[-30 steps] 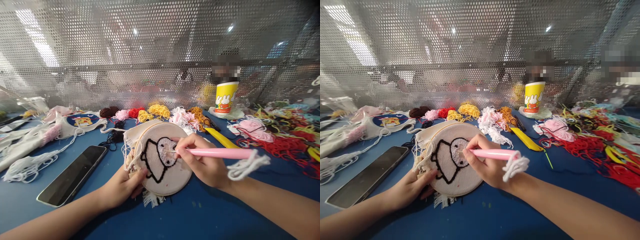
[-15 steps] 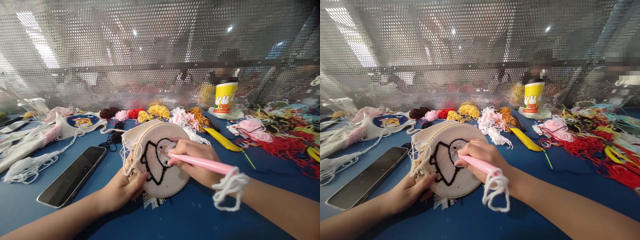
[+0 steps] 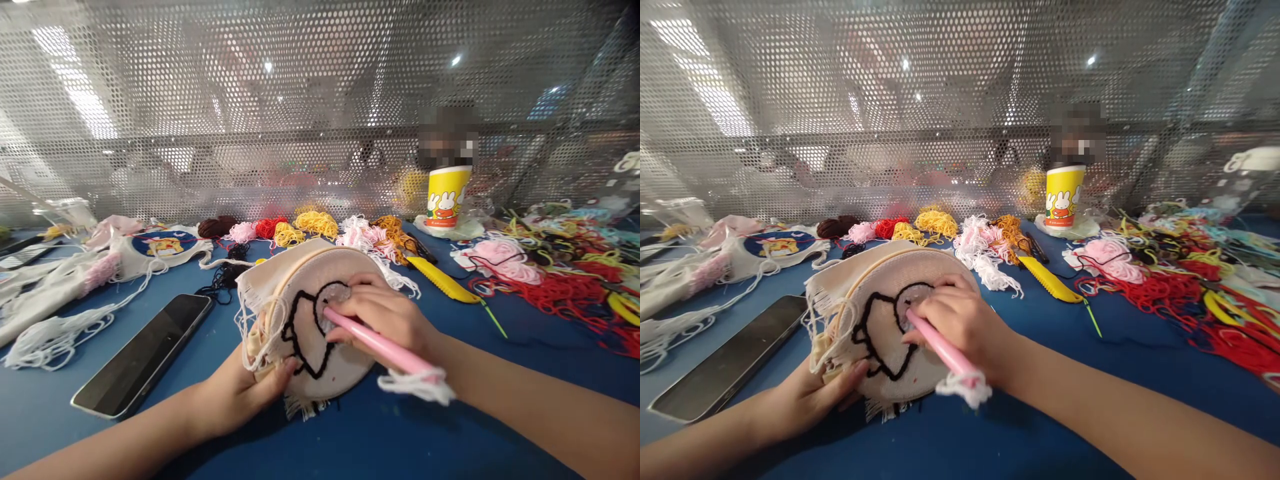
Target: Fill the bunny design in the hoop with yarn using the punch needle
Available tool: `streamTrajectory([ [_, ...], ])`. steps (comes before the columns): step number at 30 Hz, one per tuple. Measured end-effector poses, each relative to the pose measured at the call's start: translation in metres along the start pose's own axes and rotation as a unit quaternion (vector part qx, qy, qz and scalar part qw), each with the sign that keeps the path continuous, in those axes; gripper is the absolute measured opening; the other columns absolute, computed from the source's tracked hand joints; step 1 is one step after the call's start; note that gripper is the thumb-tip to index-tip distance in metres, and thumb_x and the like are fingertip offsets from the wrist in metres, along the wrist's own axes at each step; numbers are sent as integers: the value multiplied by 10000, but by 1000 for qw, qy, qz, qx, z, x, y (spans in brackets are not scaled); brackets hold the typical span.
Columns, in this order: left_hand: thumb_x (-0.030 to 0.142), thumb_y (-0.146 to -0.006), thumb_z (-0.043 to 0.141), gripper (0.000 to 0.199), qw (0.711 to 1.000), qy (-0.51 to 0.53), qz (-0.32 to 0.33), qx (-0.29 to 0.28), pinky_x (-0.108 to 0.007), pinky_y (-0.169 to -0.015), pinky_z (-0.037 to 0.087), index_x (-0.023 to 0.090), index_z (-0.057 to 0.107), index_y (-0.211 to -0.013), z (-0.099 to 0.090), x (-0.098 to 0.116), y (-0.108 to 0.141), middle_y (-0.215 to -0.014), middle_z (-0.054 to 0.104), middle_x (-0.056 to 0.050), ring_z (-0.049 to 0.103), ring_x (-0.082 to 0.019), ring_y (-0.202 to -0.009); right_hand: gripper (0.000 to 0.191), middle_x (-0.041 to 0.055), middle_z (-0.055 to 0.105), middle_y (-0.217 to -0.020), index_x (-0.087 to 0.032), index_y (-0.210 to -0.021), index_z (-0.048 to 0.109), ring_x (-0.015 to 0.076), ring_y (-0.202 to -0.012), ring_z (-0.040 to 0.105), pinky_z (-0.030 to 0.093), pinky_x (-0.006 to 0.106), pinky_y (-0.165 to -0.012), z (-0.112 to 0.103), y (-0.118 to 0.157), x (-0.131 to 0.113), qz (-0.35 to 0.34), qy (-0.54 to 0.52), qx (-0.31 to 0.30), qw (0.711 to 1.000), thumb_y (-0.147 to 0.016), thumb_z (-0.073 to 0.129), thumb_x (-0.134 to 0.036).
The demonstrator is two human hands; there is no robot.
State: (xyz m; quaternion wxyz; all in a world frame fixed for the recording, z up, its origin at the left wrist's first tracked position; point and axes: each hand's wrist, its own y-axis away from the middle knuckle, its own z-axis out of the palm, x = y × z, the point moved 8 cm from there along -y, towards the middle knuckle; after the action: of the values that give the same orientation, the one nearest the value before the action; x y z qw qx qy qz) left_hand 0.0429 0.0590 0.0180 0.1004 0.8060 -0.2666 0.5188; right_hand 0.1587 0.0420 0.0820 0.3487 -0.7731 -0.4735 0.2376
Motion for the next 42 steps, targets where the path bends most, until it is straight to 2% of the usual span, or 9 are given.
streamTrajectory([
  [4, 323, -746, 459, 249, 998, -53, 23, -26, -182, -375, 318, 190, 456, -535, 3, 7, 3, -404, 444, 32, 366, -86, -397, 98, 51, 579, -668, -99, -816, 555, 148, -666, 495, 404, 351, -729, 4, 2, -9, -25, 61, -37, 997, -774, 502, -170],
  [8, 363, -788, 364, 355, 997, -49, -6, -65, -189, -363, 298, 188, 397, -482, 9, -2, 1, -383, 381, 40, 329, -74, -361, 211, 86, 547, -703, -94, -808, 557, 170, -705, 464, 404, 366, -702, 5, 2, -11, -18, 33, -59, 998, -796, 347, -76],
  [12, 446, -793, 298, 432, 994, -47, -33, -90, -192, -373, 297, 179, 381, -464, 11, -12, -2, -373, 341, 46, 314, -64, -346, 114, 65, 533, -656, -109, -775, 519, 152, -668, 455, 426, 341, -673, 2, 0, -9, -20, 12, -16, 1000, -768, 408, -85],
  [14, 482, -788, 285, 460, 995, -40, -39, -88, -188, -381, 307, 174, 385, -462, 11, -16, -3, -370, 351, 42, 323, -62, -347, 39, 36, 527, -611, -129, -749, 487, 131, -615, 459, 441, 321, -657, -3, -1, -7, -9, -1, 20, 1000, -740, 467, -97],
  [16, 503, -784, 280, 480, 995, -28, -47, -80, -183, -388, 320, 171, 381, -453, 10, -19, -3, -363, 364, 37, 338, -62, -347, 52, 20, 523, -579, -148, -717, 459, 119, -575, 467, 453, 306, -640, -7, -2, -4, 12, -15, 45, 999, -722, 479, -100],
  [22, 539, -768, 288, 526, 994, -5, -73, -80, -181, -417, 357, 156, 413, -430, 9, -26, -4, -349, 396, 24, 365, -63, -350, 66, -10, 517, -590, -189, -690, 433, 102, -569, 508, 469, 256, -619, -12, 3, 10, 120, -56, 49, 990, -746, 460, -169],
  [25, 556, -758, 285, 538, 994, -3, -78, -79, -182, -414, 355, 156, 403, -418, 8, -27, -4, -353, 402, 17, 374, -66, -353, 82, -26, 503, -578, -202, -683, 417, 101, -565, 519, 475, 263, -623, -13, 7, 15, 150, -87, 60, 983, -754, 456, -189],
  [34, 485, -777, 329, 467, 995, 12, -77, -67, -168, -396, 336, 157, 414, -454, 8, -27, -5, -346, 405, 32, 373, -59, -342, 85, -37, 483, -550, -217, -683, 410, 101, -516, 503, 483, 302, -672, -12, 10, 21, 178, -120, 62, 975, -747, 455, -183],
  [42, 524, -763, 294, 483, 993, 2, -89, -82, -186, -406, 338, 164, 393, -456, 10, -29, -4, -373, 397, 23, 367, -64, -354, 79, -28, 483, -576, -214, -704, 414, 102, -535, 492, 476, 301, -679, -11, 12, 23, 180, -122, 65, 974, -750, 467, -176],
])
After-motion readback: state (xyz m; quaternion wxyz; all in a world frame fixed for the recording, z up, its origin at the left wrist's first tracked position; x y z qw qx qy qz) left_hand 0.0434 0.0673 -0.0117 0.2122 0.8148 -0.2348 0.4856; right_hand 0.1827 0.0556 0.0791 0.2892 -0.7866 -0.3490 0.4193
